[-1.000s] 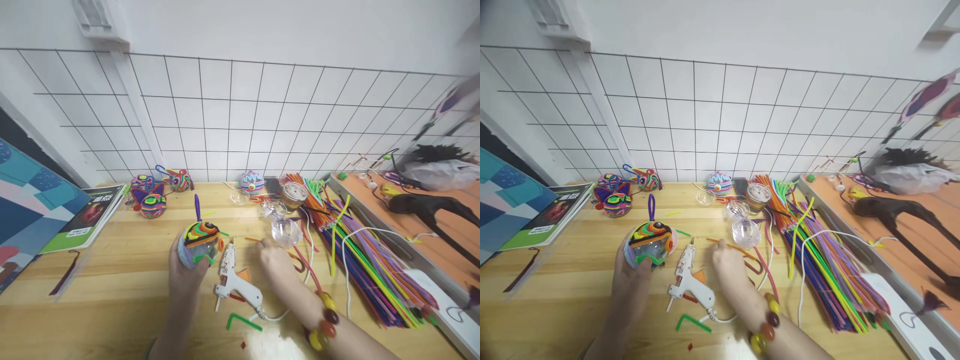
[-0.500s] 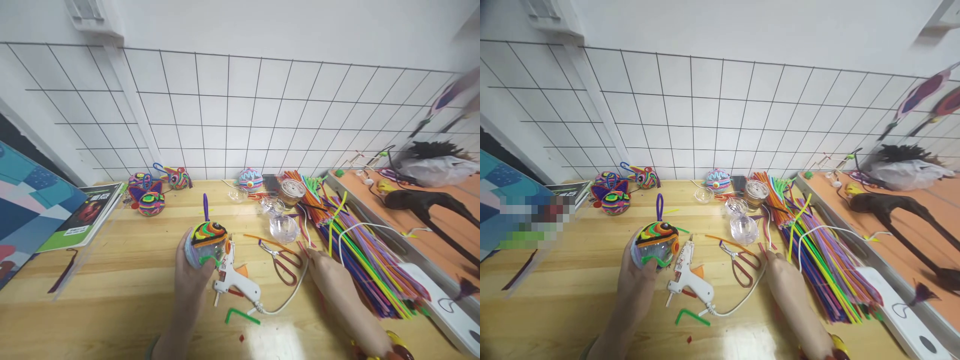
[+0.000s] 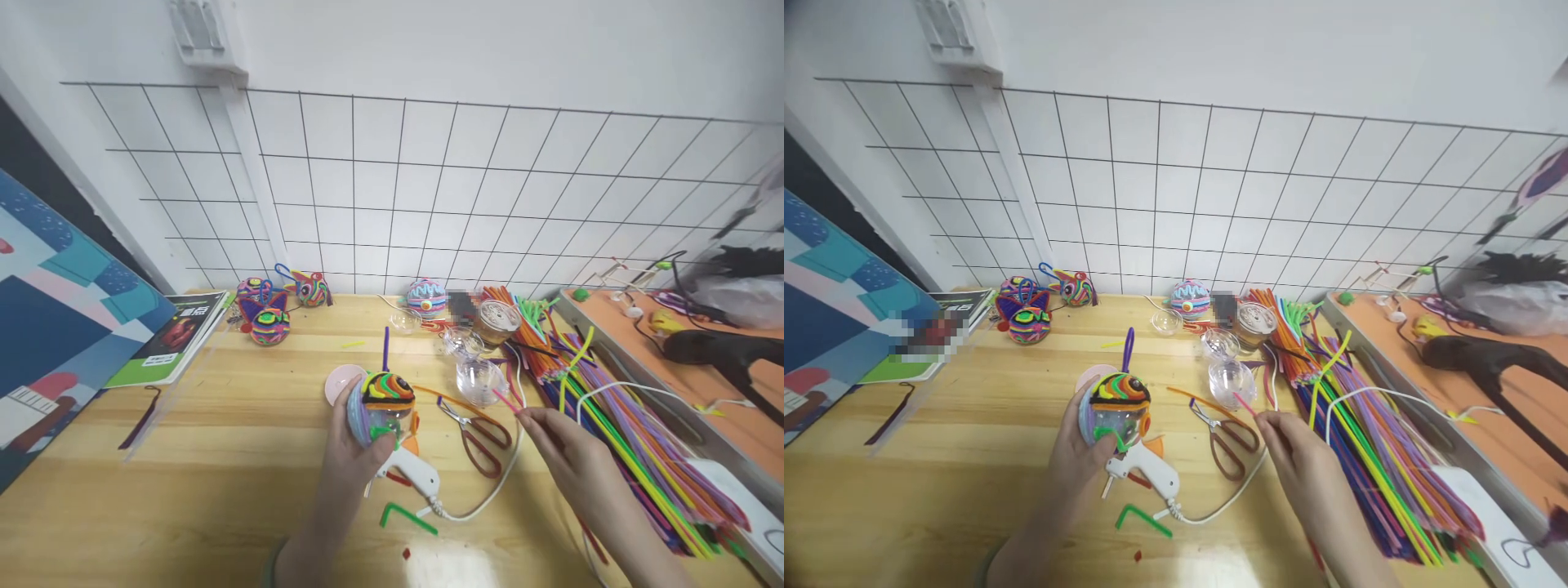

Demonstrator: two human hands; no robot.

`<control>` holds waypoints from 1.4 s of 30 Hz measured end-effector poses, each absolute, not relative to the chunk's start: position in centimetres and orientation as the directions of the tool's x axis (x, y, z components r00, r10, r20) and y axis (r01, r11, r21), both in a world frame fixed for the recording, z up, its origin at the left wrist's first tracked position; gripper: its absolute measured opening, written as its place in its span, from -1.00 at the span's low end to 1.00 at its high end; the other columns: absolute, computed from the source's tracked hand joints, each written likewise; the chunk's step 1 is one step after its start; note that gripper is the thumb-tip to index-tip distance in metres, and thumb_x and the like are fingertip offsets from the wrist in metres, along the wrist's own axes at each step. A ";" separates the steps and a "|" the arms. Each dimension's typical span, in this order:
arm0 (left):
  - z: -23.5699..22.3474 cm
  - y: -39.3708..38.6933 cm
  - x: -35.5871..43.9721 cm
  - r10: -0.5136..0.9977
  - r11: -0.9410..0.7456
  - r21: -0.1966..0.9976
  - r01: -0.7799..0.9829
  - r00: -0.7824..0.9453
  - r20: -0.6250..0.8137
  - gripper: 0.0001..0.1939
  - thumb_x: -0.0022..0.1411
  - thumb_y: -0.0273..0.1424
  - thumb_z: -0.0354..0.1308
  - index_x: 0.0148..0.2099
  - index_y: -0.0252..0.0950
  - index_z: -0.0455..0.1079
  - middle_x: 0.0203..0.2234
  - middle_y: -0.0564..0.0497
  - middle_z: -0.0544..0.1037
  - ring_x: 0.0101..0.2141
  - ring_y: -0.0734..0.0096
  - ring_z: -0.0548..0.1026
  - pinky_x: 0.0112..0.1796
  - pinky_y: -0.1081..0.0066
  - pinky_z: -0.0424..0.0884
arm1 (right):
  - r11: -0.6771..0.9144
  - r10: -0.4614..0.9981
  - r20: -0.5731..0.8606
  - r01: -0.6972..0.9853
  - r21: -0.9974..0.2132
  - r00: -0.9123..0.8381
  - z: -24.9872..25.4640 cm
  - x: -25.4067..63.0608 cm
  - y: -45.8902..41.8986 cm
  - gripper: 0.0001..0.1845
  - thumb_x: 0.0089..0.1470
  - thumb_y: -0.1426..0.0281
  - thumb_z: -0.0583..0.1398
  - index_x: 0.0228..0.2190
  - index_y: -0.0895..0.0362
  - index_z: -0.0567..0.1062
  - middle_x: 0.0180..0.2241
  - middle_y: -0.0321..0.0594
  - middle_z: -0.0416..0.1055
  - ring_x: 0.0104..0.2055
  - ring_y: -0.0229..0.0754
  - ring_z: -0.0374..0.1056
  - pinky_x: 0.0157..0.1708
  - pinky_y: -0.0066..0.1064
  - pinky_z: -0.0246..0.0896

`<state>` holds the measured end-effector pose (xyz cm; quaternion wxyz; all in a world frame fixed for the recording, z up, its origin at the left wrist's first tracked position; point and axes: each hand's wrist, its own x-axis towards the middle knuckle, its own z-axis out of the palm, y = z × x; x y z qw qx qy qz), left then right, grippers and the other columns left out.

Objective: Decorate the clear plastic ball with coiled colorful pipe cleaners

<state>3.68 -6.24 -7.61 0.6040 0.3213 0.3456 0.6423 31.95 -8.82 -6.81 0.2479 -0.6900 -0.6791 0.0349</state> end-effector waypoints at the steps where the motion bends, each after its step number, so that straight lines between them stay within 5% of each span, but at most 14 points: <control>1: -7.5 -6.4 3.9 0.998 -0.027 0.828 -0.561 -0.066 -0.012 -0.18 -0.16 -0.34 0.42 0.16 -0.22 0.20 -0.01 -0.18 0.48 -0.09 0.07 0.52 -0.12 0.23 0.48 | 0.108 0.950 0.310 0.895 -0.432 0.035 -6.0 31.1 -9.1 -0.67 0.24 0.17 0.01 -0.30 0.11 0.47 -0.33 -0.15 0.55 -0.31 -0.13 0.50 -0.34 -0.44 0.37; 5: -7.0 -6.9 4.3 0.998 0.019 0.838 -0.546 -0.040 -0.049 -0.17 -0.19 -0.35 0.43 0.16 -0.22 0.23 0.01 -0.17 0.47 -0.03 0.04 0.48 -0.08 0.22 0.45 | 0.451 0.845 0.483 0.789 -0.417 -0.228 -2.9 27.1 -10.3 -0.79 0.24 0.39 0.07 -0.10 0.05 0.40 -0.20 -0.16 0.52 -0.19 -0.16 0.48 -0.31 -0.49 0.37; 10: -6.2 -7.4 4.2 0.995 0.087 0.843 -0.531 0.079 -0.053 -0.25 -0.14 -0.38 0.41 0.12 -0.23 0.25 -0.03 -0.15 0.49 -0.04 0.06 0.48 0.00 0.18 0.38 | 0.638 0.755 0.523 0.626 -0.448 -0.396 -1.7 23.0 -10.8 -0.71 0.22 0.57 0.02 -0.06 0.08 0.35 -0.38 -0.22 0.42 -0.34 -0.23 0.41 -0.39 -0.47 0.32; 23: -6.3 -7.8 3.8 0.955 0.152 0.820 -0.552 0.297 0.024 -0.25 -0.07 -0.44 0.39 0.16 -0.18 0.18 -0.01 -0.14 0.48 -0.01 0.08 0.46 0.03 0.13 0.35 | 0.675 0.674 0.649 0.651 -0.347 -0.353 -2.9 20.4 -10.2 -0.89 0.27 0.47 0.06 -0.25 0.14 0.40 -0.51 -0.23 0.42 -0.52 -0.25 0.34 -0.52 -0.44 0.23; 42: -8.5 -7.0 3.8 0.979 0.081 0.894 -0.440 0.203 0.011 -0.44 0.06 -0.22 0.26 0.10 -0.20 0.28 -0.01 -0.12 0.45 -0.04 0.07 0.42 -0.03 0.17 0.34 | 0.643 0.694 0.660 0.662 -0.385 -0.290 -3.2 20.2 -10.0 -0.90 0.22 0.49 0.11 -0.31 0.15 0.43 -0.53 -0.25 0.43 -0.56 -0.28 0.33 -0.54 -0.48 0.21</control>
